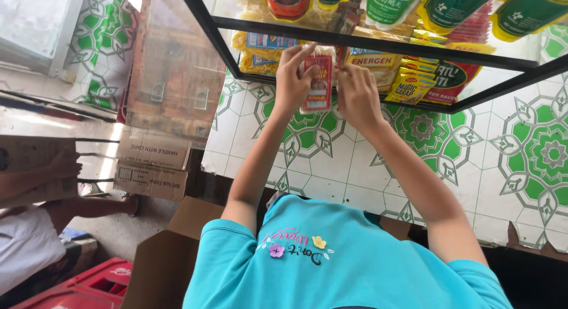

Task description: The person takes snack packets, seasoning sachets and noodle packs from cardboard boxes on the floor and places them into a glass display cabinet, arranging the packets on the cabinet shelves. They then lift a cardboard box filled with wrapped white items and hold it up.

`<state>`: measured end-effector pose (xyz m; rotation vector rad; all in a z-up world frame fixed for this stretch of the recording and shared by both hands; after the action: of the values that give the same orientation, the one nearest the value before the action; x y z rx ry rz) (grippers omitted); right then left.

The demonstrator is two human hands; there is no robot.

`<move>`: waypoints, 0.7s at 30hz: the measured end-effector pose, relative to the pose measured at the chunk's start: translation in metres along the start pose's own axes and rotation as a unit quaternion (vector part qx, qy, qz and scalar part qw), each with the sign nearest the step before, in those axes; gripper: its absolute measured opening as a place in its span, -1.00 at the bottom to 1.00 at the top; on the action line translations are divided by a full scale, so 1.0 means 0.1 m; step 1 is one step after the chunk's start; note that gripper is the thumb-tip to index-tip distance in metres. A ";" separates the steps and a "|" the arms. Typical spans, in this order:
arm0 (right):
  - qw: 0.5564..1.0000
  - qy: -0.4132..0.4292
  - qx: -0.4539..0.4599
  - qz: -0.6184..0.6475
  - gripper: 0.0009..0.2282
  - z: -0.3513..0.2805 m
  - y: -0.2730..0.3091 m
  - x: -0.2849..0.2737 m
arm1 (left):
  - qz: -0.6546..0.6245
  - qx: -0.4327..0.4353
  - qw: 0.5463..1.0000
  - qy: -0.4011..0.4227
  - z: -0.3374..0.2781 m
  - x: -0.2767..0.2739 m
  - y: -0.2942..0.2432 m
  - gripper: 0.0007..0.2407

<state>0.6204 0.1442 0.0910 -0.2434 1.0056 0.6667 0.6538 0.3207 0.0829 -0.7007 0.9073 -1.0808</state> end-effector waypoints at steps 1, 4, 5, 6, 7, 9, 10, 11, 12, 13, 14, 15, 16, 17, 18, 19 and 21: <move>1.000 -0.001 0.003 -0.003 -0.57 -0.04 0.00 -0.03 | -0.003 0.002 1.000 0.003 0.06 0.06 0.04 -0.57; 0.981 -0.030 0.118 0.151 -0.56 -0.13 -0.11 -0.10 | 0.047 0.004 0.998 -0.031 0.22 0.22 0.09 -0.62; 0.988 -0.027 0.075 0.135 -0.57 -0.13 -0.07 -0.08 | 0.088 0.028 0.995 -0.030 0.28 0.27 0.03 -0.60; 0.992 -0.021 0.031 0.120 -0.58 -0.14 0.00 -0.06 | 0.130 0.049 0.990 -0.028 0.31 0.32 -0.03 -0.57; 0.992 -0.021 0.034 0.119 -0.58 -0.09 0.03 -0.08 | 0.128 0.049 0.990 -0.026 0.34 0.40 0.06 -0.57; 0.998 -0.044 -0.016 0.041 -0.66 0.07 0.16 -0.13 | 0.158 0.100 0.981 -0.049 0.41 0.48 0.18 -0.58; 0.998 -0.044 -0.018 0.041 -0.66 0.08 0.13 -0.03 | 0.158 0.100 0.981 -0.050 0.42 0.48 0.19 -0.58; 0.997 -0.073 -0.033 -0.002 -0.74 0.09 0.11 0.04 | 0.227 0.138 0.964 -0.005 0.42 0.54 0.16 -0.56; 0.993 -0.102 -0.048 -0.042 -0.81 0.08 0.12 0.12 | 0.295 0.173 0.939 0.041 0.40 0.58 0.16 -0.54; 0.993 -0.101 -0.050 -0.040 -0.81 0.07 0.12 0.18 | 0.296 0.171 0.939 0.041 0.35 0.53 0.13 -0.54; 0.992 -0.097 -0.050 -0.062 -0.86 0.08 0.12 0.25 | 0.375 0.224 0.899 0.026 0.32 0.49 0.04 -0.59; 0.991 -0.093 -0.051 -0.083 -0.89 0.09 0.11 0.31 | 0.450 0.275 0.849 0.011 0.29 0.46 -0.05 -0.62; 0.991 -0.092 -0.051 -0.083 -0.89 0.08 0.15 0.32 | 0.450 0.274 0.850 0.011 0.27 0.41 -0.03 -0.62; 0.988 -0.096 -0.049 -0.109 -0.84 0.08 0.19 0.32 | 0.408 0.277 0.868 0.051 0.26 0.38 0.00 -0.66; 0.984 -0.101 -0.049 -0.136 -0.78 0.08 0.22 0.33 | 0.365 0.279 0.884 0.089 0.25 0.35 0.03 -0.69; 0.984 -0.101 -0.049 -0.136 -0.78 0.08 0.23 0.38 | 0.365 0.279 0.884 0.088 0.26 0.32 0.02 -0.69; 0.986 -0.073 -0.032 -0.149 -0.81 0.07 0.22 0.50 | 0.355 0.256 0.892 0.116 0.28 0.27 0.03 -0.67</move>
<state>0.6296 0.1851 0.0550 -0.3867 0.7889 0.4376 0.6847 0.2970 0.0863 0.2136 0.9173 -0.6856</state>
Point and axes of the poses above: each hand's wrist, its own z-axis towards the middle knuckle, its own x-axis out of the palm, y = z × x, the point moved 5 cm from there along z, towards the middle knuckle, and after that the axes turned 7 degrees about x, right-handed, at the moved point
